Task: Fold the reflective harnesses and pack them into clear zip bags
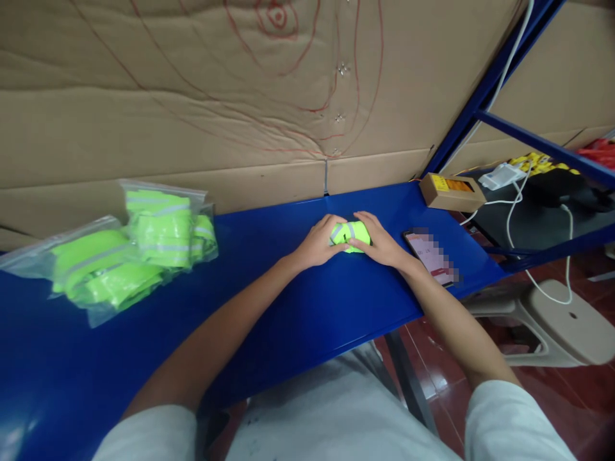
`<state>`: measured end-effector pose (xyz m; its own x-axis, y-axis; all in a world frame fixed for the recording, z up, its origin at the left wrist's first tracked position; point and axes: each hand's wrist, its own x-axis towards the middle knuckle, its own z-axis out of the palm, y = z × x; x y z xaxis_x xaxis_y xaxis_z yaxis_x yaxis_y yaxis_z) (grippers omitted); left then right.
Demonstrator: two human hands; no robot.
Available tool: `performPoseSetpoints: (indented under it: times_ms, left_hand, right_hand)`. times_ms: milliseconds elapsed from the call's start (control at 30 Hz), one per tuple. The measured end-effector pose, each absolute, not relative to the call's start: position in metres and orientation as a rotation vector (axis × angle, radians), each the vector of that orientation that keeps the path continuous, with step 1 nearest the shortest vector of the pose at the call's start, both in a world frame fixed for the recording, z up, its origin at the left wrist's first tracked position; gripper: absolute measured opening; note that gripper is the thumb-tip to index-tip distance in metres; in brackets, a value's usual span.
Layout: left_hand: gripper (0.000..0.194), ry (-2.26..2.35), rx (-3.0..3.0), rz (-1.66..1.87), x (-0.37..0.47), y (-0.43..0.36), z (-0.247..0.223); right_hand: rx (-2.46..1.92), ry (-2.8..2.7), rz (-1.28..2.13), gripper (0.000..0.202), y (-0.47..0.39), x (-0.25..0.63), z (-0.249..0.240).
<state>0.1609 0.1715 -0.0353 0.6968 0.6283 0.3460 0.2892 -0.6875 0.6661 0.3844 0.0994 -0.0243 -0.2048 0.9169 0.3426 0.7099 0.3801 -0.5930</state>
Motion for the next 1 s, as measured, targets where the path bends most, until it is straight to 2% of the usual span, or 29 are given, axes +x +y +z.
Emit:
performPoseSetpoints:
  times_ms: [167, 200, 300, 367, 433, 533, 700, 833, 967, 1000]
  left_hand:
    - [0.054, 0.693, 2.295, 0.766, 0.152, 0.163, -0.039]
    - [0.053, 0.698, 2.282, 0.775, 0.151, 0.162, -0.038]
    - [0.053, 0.725, 2.227, 0.823, 0.151, 0.159, -0.035]
    - [0.054, 0.746, 2.188, 0.866, 0.151, 0.155, -0.031]
    - [0.054, 0.77, 2.157, 0.903, 0.147, 0.15, -0.024]
    - [0.053, 0.832, 2.135, 0.944, 0.132, 0.143, -0.014]
    - [0.062, 0.975, 1.948, 1.065, 0.083, 0.12, -0.008]
    - [0.064, 1.028, 1.796, 1.134, 0.045, 0.1, -0.018]
    - [0.063, 1.004, 1.719, 1.08, 0.03, 0.094, -0.033]
    - [0.063, 1.005, 1.717, 1.071, 0.029, 0.093, -0.035]
  right_hand:
    - [-1.353, -1.83, 0.827, 0.063, 0.101, 0.392, -0.024]
    - [-1.353, -1.752, 0.888, 0.067, 0.101, 0.393, -0.023]
    - [-1.334, -1.442, 1.132, 0.098, 0.099, 0.391, -0.022]
    - [-1.308, -1.276, 1.316, 0.096, 0.098, 0.386, -0.02]
    - [-1.29, -1.202, 1.419, 0.083, 0.098, 0.377, -0.016]
    - [-1.247, -1.189, 1.396, 0.077, 0.1, 0.355, 0.0]
    - [-1.207, -1.389, 1.415, 0.098, 0.103, 0.302, 0.022]
    - [-1.114, -1.593, 1.398, 0.096, 0.102, 0.265, 0.014]
    - [-1.048, -1.677, 1.414, 0.106, 0.095, 0.251, -0.002]
    - [-1.053, -1.681, 1.381, 0.102, 0.093, 0.25, -0.004]
